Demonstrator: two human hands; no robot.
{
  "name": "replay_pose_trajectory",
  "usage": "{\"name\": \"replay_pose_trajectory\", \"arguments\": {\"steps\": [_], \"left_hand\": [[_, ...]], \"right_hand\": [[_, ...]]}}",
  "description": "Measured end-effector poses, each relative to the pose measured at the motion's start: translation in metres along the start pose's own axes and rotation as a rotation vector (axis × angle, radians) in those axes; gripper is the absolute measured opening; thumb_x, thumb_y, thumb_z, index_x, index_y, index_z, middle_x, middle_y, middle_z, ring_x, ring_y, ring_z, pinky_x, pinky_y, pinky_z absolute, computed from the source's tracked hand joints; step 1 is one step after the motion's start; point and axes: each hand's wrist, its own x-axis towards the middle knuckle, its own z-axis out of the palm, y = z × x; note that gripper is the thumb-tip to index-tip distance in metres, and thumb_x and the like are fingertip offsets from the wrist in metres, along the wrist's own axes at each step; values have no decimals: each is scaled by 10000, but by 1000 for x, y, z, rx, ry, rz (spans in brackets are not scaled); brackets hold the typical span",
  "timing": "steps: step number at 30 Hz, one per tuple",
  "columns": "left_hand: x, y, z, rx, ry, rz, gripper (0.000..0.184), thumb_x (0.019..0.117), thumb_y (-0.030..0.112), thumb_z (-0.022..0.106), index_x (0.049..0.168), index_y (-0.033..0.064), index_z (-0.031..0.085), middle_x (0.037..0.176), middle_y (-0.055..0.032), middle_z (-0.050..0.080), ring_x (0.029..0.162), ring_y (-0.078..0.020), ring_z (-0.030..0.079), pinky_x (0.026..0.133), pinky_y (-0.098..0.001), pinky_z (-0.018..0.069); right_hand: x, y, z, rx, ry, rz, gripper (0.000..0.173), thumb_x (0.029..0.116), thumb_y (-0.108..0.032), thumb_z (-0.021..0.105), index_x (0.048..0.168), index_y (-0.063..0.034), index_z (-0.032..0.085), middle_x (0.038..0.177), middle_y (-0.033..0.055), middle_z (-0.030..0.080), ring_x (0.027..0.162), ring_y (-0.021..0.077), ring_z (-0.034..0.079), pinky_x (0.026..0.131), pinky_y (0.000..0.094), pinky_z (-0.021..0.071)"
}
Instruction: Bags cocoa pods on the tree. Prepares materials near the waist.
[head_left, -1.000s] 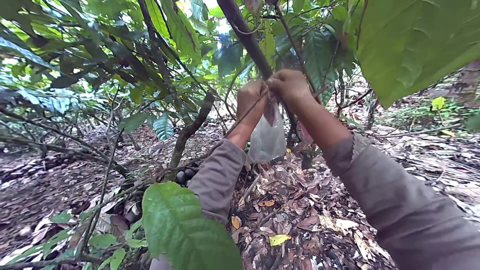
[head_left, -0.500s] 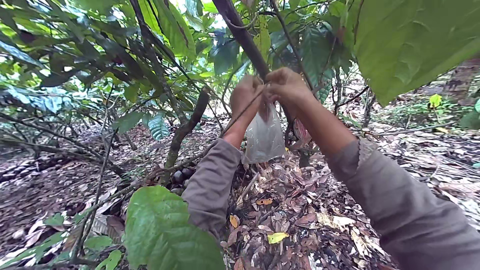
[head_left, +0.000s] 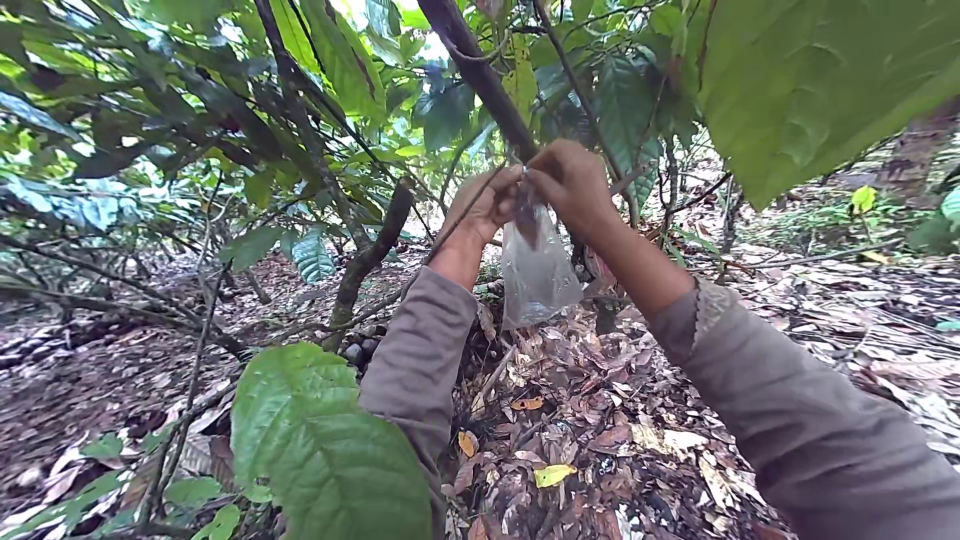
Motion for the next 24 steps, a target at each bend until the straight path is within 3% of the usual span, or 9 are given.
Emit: {"name": "replay_pose_trajectory", "arguments": {"steps": [6, 9, 11, 13, 14, 16, 18, 20, 24], "left_hand": [[-2, 1, 5, 196, 253, 157, 22, 979, 55, 634, 968, 36, 641, 621, 36, 516, 423, 0, 378, 398, -136, 325], [1, -5, 7, 283, 351, 220, 76, 982, 69, 644, 1038, 18, 648, 706, 10, 537, 486, -25, 416, 449, -164, 361], [-1, -12, 6, 318, 356, 240, 191, 1033, 179, 608, 1140, 25, 646, 853, -48, 609, 623, -89, 539, 551, -238, 465], [-12, -19, 3, 319, 263, 153, 478, 1088, 421, 468, 1401, 64, 528, 1184, -146, 627, 965, -219, 630, 804, -406, 545], [-18, -27, 1, 316, 202, 113, 585, 1080, 513, 412, 1465, 75, 465, 1255, -163, 621, 1060, -246, 633, 876, -447, 546], [-30, -50, -2, 323, 87, 101, 613, 1058, 466, 493, 1489, 37, 416, 1240, -158, 642, 1067, -215, 651, 914, -418, 565], [-50, -73, -3, 325, 55, 39, 653, 978, 247, 667, 1507, 13, 365, 1263, -179, 630, 1080, -217, 646, 937, -406, 552], [-67, -98, -2, 339, 82, -22, 604, 925, 96, 714, 1446, -7, 427, 1193, -175, 652, 1007, -203, 668, 894, -391, 574], [-81, -147, -7, 558, 93, -153, 296, 1032, 175, 598, 1253, -20, 618, 1124, -174, 671, 980, -240, 650, 902, -449, 537]], "right_hand": [[14, -5, -1, -63, -34, 329, 202, 987, -107, 576, 1084, 35, 682, 1072, 192, 692, 1002, 301, 676, 916, 503, 520], [16, -2, 3, -51, -29, 462, 211, 990, -127, 591, 1113, 23, 674, 1069, 190, 699, 975, 298, 686, 902, 505, 527], [13, 1, 3, 14, -60, 477, 238, 1023, -149, 578, 1171, 20, 659, 1101, 187, 695, 960, 280, 693, 891, 481, 545], [5, 6, 1, 140, -106, 525, 295, 1062, -198, 541, 1254, 12, 620, 1165, 188, 666, 983, 267, 682, 889, 470, 555], [-3, 8, 0, 206, -129, 557, 325, 1076, -215, 513, 1299, 9, 592, 1215, 197, 650, 1039, 279, 680, 914, 485, 562], [-25, 7, -2, 327, -153, 607, 380, 1082, -237, 493, 1380, -4, 523, 1258, 207, 624, 1070, 284, 661, 901, 493, 561], [-48, 5, -1, 435, -203, 677, 474, 1069, -272, 522, 1475, -39, 443, 1282, 208, 618, 1056, 281, 654, 873, 483, 556], [-68, 5, 4, 479, -268, 727, 548, 1041, -258, 588, 1510, -38, 409, 1278, 218, 633, 1065, 282, 655, 897, 477, 545], [-96, 16, 19, 346, -373, 671, 371, 1013, -209, 651, 1284, 39, 600, 1101, 211, 672, 994, 281, 659, 937, 497, 526]]}}
